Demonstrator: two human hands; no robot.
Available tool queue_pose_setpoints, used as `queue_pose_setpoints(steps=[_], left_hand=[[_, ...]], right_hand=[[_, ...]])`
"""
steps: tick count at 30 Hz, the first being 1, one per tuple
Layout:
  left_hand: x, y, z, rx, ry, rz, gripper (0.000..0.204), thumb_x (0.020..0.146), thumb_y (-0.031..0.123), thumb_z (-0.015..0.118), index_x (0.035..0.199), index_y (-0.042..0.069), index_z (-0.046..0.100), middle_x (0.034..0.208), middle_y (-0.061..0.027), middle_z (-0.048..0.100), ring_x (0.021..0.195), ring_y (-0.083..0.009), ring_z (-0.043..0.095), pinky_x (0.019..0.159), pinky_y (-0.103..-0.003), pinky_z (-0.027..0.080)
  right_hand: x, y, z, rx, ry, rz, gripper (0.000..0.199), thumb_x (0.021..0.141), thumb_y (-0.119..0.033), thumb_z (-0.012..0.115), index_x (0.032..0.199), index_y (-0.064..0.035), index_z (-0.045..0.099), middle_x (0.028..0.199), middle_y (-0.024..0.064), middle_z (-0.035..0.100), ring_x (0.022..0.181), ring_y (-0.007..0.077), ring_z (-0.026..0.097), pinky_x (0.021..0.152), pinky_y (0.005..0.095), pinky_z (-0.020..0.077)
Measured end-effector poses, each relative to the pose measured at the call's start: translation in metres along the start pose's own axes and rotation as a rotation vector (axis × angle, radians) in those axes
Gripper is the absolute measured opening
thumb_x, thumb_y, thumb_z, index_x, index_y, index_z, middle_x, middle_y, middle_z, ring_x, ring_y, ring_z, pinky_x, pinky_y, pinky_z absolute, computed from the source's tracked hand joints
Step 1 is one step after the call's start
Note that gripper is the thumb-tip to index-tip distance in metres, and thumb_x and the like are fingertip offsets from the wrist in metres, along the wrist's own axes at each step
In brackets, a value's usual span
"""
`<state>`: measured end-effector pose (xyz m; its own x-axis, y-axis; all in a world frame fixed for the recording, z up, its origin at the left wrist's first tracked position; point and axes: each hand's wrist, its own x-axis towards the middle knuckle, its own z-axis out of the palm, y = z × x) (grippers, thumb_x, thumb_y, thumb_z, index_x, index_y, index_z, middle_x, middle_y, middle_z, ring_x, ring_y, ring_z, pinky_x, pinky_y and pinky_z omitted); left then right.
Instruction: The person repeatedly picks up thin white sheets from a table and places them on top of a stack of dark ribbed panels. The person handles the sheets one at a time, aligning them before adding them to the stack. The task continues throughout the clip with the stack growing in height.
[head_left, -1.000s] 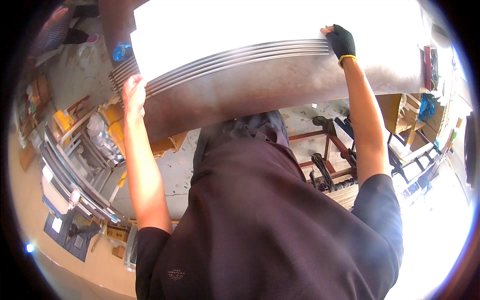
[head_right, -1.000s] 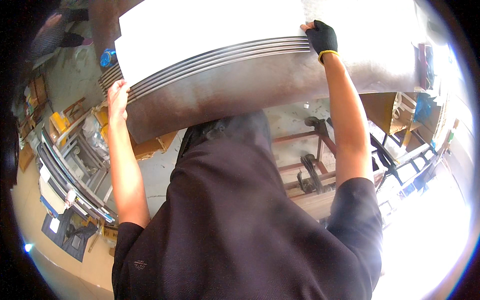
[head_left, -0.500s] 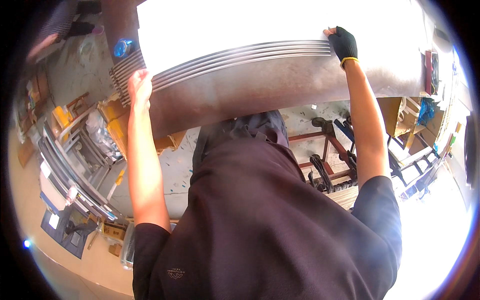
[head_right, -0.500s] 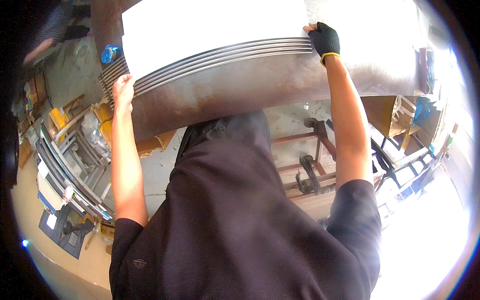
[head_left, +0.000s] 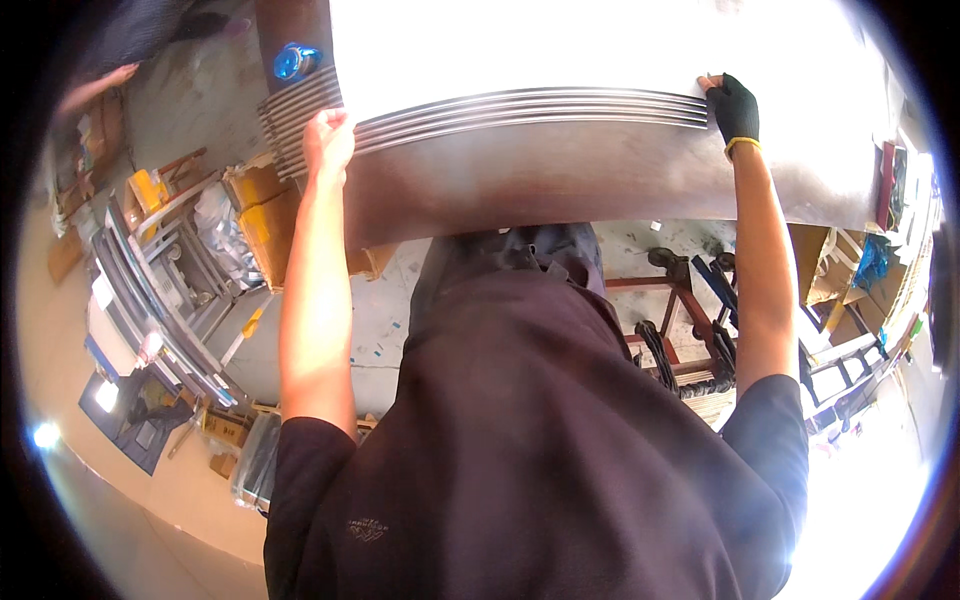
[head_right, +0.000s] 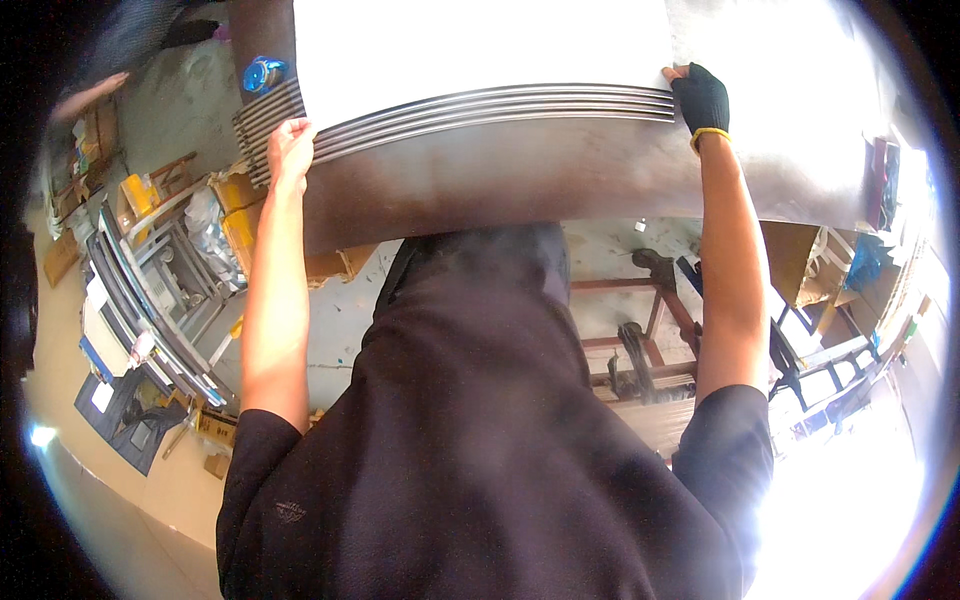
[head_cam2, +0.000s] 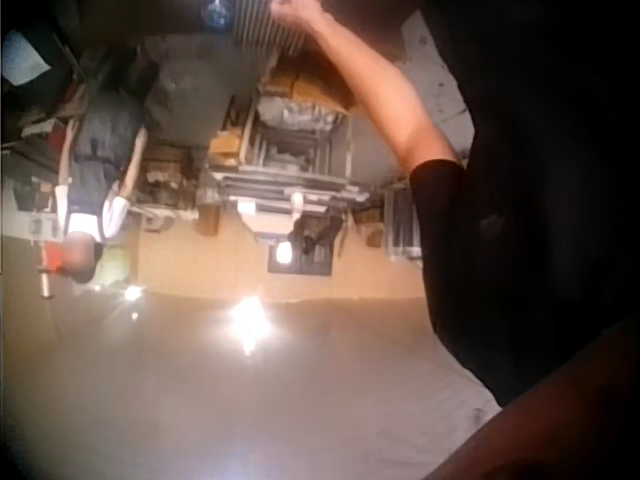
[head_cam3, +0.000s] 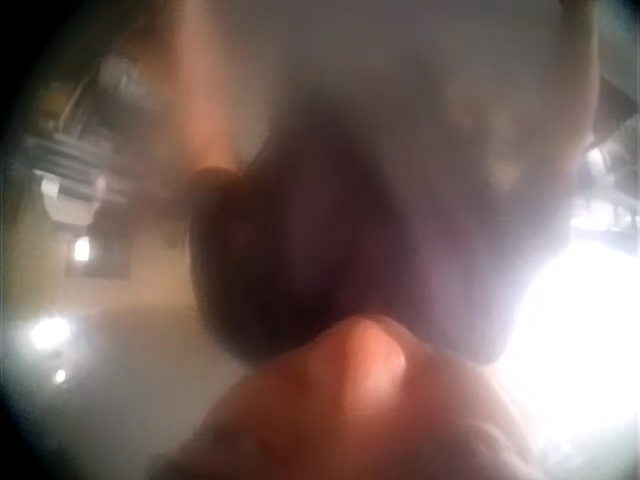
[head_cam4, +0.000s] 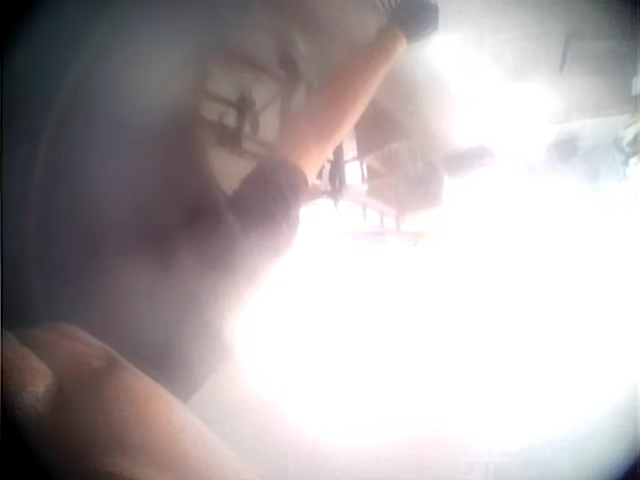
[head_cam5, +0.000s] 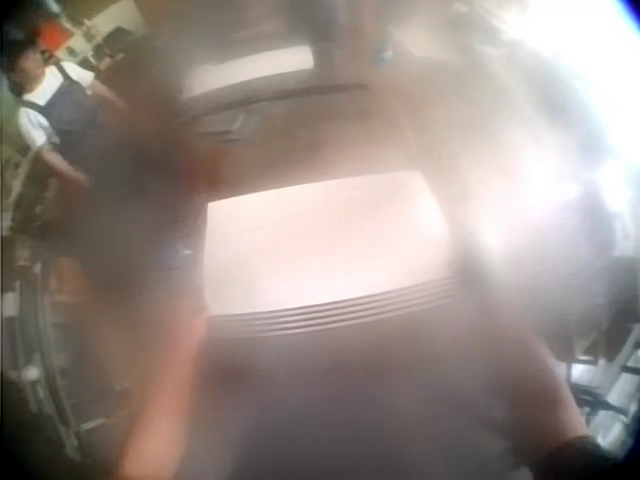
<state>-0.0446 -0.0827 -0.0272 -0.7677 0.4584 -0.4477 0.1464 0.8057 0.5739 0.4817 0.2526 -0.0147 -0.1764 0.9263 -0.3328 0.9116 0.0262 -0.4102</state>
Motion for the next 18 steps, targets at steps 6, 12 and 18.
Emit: queue_pose_setpoints(steps=[6,12,18], left_hand=[[0.000,-0.004,0.004,0.029,0.059,0.018,0.020,0.091,0.020,0.072,0.102,0.003,0.072,0.097,-0.0101,0.074,0.089,-0.0192,0.069,0.080,-0.034,0.054],[-0.007,0.002,0.010,0.086,0.124,0.039,0.019,0.091,0.019,0.072,0.101,0.004,0.073,0.093,-0.0099,0.075,0.087,-0.0202,0.070,0.079,-0.035,0.054],[-0.010,0.006,0.013,0.174,0.176,0.077,0.016,0.090,0.020,0.072,0.097,0.006,0.072,0.092,-0.0095,0.075,0.085,-0.0219,0.072,0.080,-0.037,0.055]], right_hand=[[0.001,-0.001,0.001,-0.013,-0.001,0.006,0.042,0.089,-0.042,0.070,0.106,-0.0030,0.075,0.097,0.0160,0.076,0.089,0.0287,0.072,0.082,0.0367,0.0535],[0.003,0.003,0.003,0.006,-0.005,0.015,0.041,0.089,-0.042,0.071,0.104,-0.0039,0.075,0.096,0.0153,0.076,0.089,0.0288,0.072,0.082,0.0366,0.0531],[0.002,0.001,0.002,0.005,-0.006,0.020,0.040,0.089,-0.042,0.071,0.101,-0.0041,0.075,0.093,0.0142,0.075,0.086,0.0284,0.071,0.080,0.0369,0.0526]])
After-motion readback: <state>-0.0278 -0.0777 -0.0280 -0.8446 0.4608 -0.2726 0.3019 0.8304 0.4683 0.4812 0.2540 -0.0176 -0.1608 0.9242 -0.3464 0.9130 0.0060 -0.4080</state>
